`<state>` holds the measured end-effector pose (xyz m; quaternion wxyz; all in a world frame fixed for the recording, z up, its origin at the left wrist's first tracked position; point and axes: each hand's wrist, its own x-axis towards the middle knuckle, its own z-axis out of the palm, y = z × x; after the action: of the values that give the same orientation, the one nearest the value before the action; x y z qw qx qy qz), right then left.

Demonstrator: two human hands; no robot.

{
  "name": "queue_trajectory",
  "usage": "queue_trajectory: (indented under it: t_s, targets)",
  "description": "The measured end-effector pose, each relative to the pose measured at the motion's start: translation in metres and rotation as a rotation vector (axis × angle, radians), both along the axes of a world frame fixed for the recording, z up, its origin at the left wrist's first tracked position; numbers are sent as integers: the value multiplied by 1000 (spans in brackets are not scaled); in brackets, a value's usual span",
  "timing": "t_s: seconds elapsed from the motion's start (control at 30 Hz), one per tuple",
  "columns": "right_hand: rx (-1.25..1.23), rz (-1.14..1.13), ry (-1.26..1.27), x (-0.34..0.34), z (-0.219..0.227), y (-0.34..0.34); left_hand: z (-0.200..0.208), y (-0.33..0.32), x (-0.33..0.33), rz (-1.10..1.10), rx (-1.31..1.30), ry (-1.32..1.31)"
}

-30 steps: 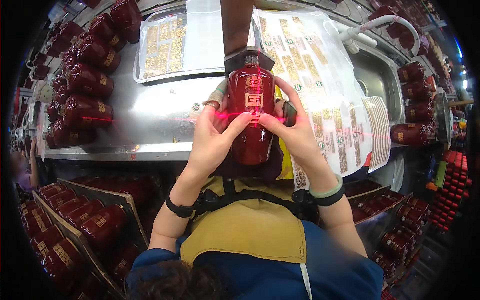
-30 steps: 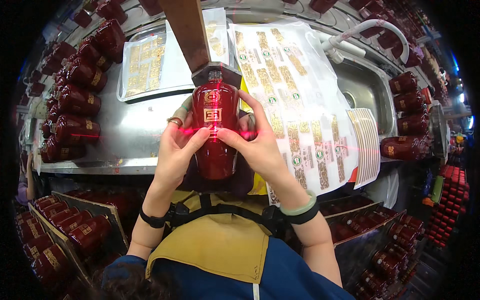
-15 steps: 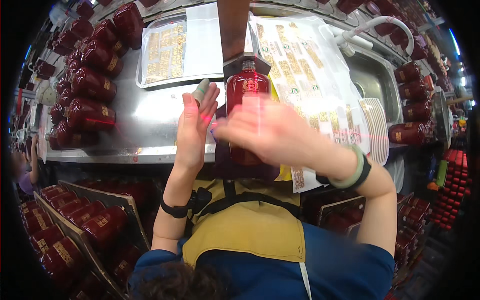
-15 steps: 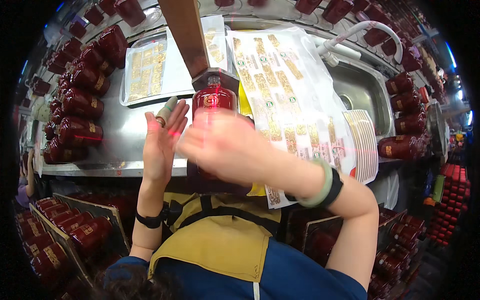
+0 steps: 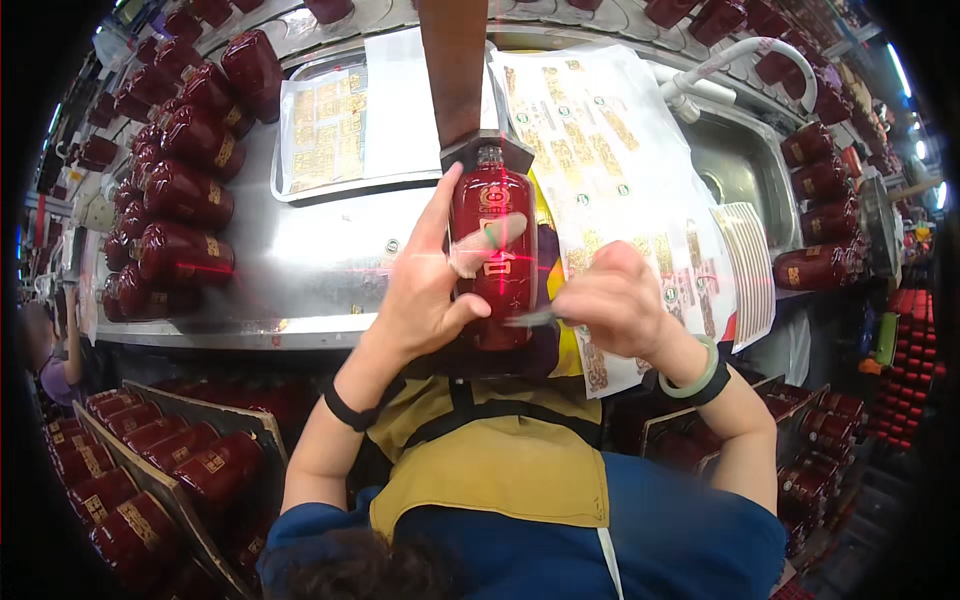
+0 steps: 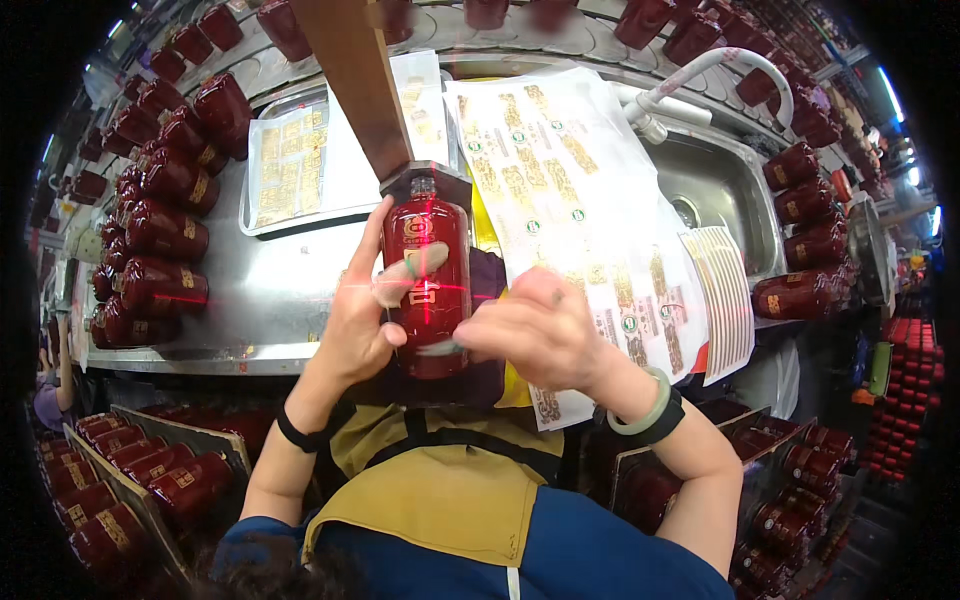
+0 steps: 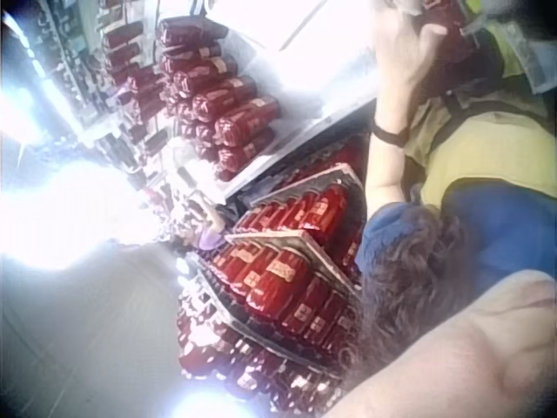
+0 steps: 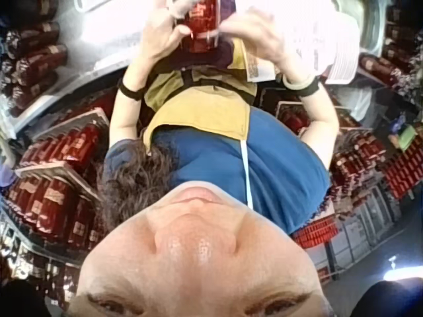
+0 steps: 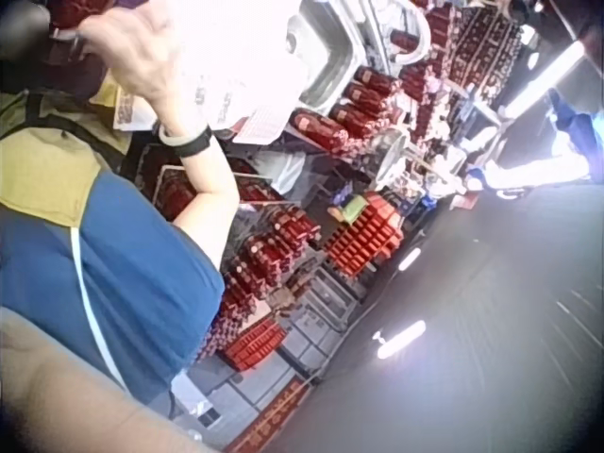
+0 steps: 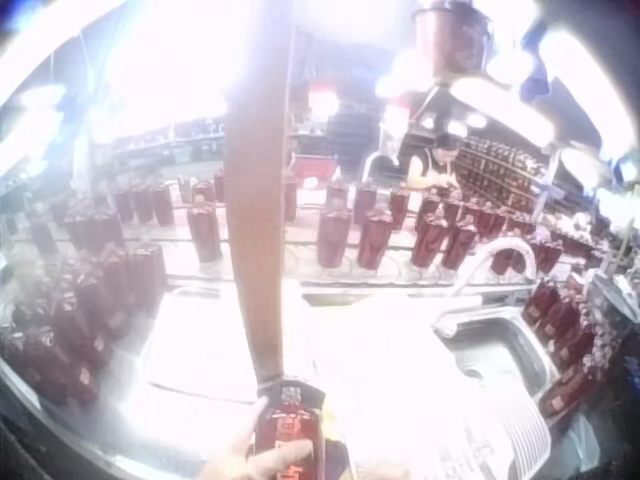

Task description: Manually applying decorative labels and security seals to red liquor bottles.

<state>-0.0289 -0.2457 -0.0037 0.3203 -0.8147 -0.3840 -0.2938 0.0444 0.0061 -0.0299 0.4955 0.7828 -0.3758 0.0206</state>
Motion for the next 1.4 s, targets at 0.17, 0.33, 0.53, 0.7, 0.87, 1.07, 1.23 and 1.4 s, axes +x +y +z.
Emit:
queue_trajectory:
  t_s: [0.17,0.33,0.53,0.7,0.87,1.07,1.23,1.4]
  targets:
    - [204,-189,81,13,14,1,6,-6,35,-38,77,-141]
    - [-22,-318,-49,46,27,11,6,-6,25,24,-115,235]
    - [309,-440,169,43,21,15,-3,-18,-11,23,-418,570]
    - [275,-438,147,42,21,21,-5,-16,-10,1,-421,624]
    - [-141,-297,-80,33,13,15,-2,-14,-11,-35,-493,693]
    - [-268,-13,-50,17,25,56,2,-20,-9,-119,-696,891]
    - [20,-438,-72,109,44,22,-6,-6,-8,148,-230,183]
    - [359,-637,209,138,39,-75,15,-2,-8,218,81,-60]
